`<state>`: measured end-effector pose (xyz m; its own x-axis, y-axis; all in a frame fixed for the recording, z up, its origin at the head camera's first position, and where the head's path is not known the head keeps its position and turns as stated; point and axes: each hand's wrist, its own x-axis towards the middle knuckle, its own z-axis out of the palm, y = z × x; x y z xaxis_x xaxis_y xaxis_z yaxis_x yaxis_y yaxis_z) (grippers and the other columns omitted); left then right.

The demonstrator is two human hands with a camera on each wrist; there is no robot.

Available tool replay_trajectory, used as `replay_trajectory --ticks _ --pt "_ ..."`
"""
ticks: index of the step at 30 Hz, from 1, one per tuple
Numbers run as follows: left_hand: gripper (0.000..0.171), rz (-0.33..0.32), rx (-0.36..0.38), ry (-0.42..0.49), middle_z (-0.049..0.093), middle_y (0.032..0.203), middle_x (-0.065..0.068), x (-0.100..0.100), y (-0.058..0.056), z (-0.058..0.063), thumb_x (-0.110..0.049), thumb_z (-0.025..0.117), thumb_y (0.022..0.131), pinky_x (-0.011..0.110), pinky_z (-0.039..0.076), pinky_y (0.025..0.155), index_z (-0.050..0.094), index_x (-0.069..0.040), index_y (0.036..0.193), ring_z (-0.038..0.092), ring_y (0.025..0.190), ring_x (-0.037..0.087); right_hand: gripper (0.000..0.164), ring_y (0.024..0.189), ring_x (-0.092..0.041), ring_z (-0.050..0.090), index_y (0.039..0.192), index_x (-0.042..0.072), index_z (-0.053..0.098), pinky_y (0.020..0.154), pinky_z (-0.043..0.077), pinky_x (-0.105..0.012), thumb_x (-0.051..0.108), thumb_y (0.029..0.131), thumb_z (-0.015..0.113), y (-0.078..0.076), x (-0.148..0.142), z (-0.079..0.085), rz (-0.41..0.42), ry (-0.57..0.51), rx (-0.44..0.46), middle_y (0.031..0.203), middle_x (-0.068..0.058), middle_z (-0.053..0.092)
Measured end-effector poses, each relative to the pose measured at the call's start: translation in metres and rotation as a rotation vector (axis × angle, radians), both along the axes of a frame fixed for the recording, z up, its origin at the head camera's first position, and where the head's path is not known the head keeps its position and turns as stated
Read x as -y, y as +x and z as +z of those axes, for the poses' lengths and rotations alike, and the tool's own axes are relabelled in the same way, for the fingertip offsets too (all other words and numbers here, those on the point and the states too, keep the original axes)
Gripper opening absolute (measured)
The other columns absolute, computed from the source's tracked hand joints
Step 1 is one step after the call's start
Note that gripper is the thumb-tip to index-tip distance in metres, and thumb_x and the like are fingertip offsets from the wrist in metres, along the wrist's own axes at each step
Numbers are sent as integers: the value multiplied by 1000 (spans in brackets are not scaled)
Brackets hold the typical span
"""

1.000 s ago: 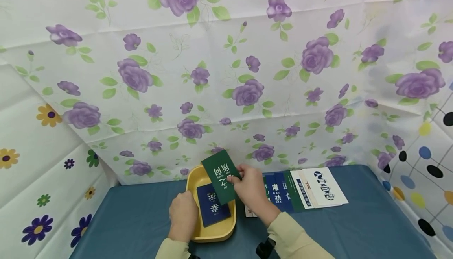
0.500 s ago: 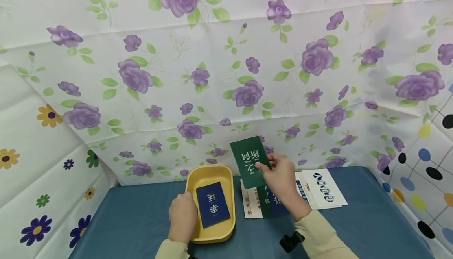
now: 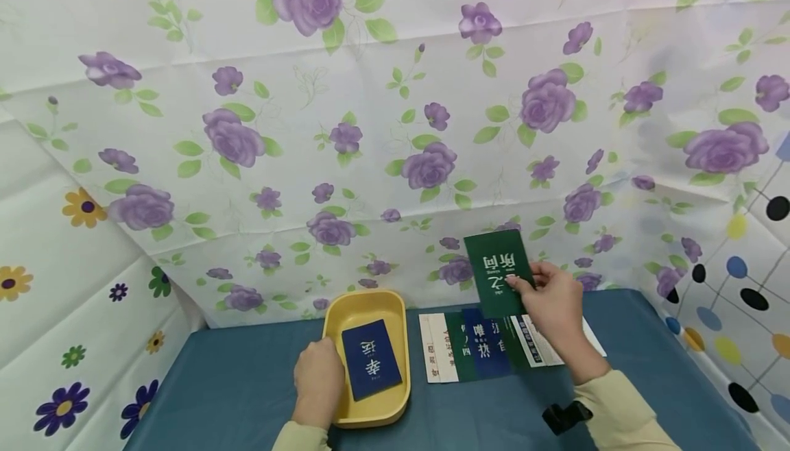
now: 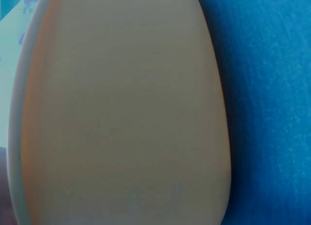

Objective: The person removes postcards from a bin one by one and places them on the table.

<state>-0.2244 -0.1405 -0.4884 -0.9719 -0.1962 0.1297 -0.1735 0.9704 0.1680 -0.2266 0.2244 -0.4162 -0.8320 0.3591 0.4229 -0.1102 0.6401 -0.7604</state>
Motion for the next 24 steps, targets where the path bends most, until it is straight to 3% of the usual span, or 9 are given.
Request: replay_trajectory --ticks 10,15,20,24 --pt "17 9 -6 8 57 66 12 -1 1 0 -2 51 90 37 42 41 60 -1 76 58 56 23 42 62 -15 60 108 1 63 48 47 -26 36 85 67 6 -70 -13 -108 66 117 81 -11 63" --pt "17 18 12 15 57 67 12 -1 1 -1 -2 50 90 38 43 42 60 -2 77 58 56 23 43 57 -16 58 105 -3 62 47 46 -29 35 85 66 6 -99 -29 -107 135 223 78 -12 63" --pt "18 26 8 11 57 68 12 0 0 -3 -2 49 91 39 43 43 60 -2 77 59 58 24 46 64 -24 56 103 -7 61 49 44 -34 35 83 68 8 -118 -49 -113 241 338 82 -18 62" --pt "18 21 -5 7 58 68 13 1 -1 -5 -2 49 91 39 43 42 59 -3 76 59 58 25 48 61 -21 55 104 -8 60 48 43 -33 33 83 68 7 -129 -61 -114 250 407 81 -17 62"
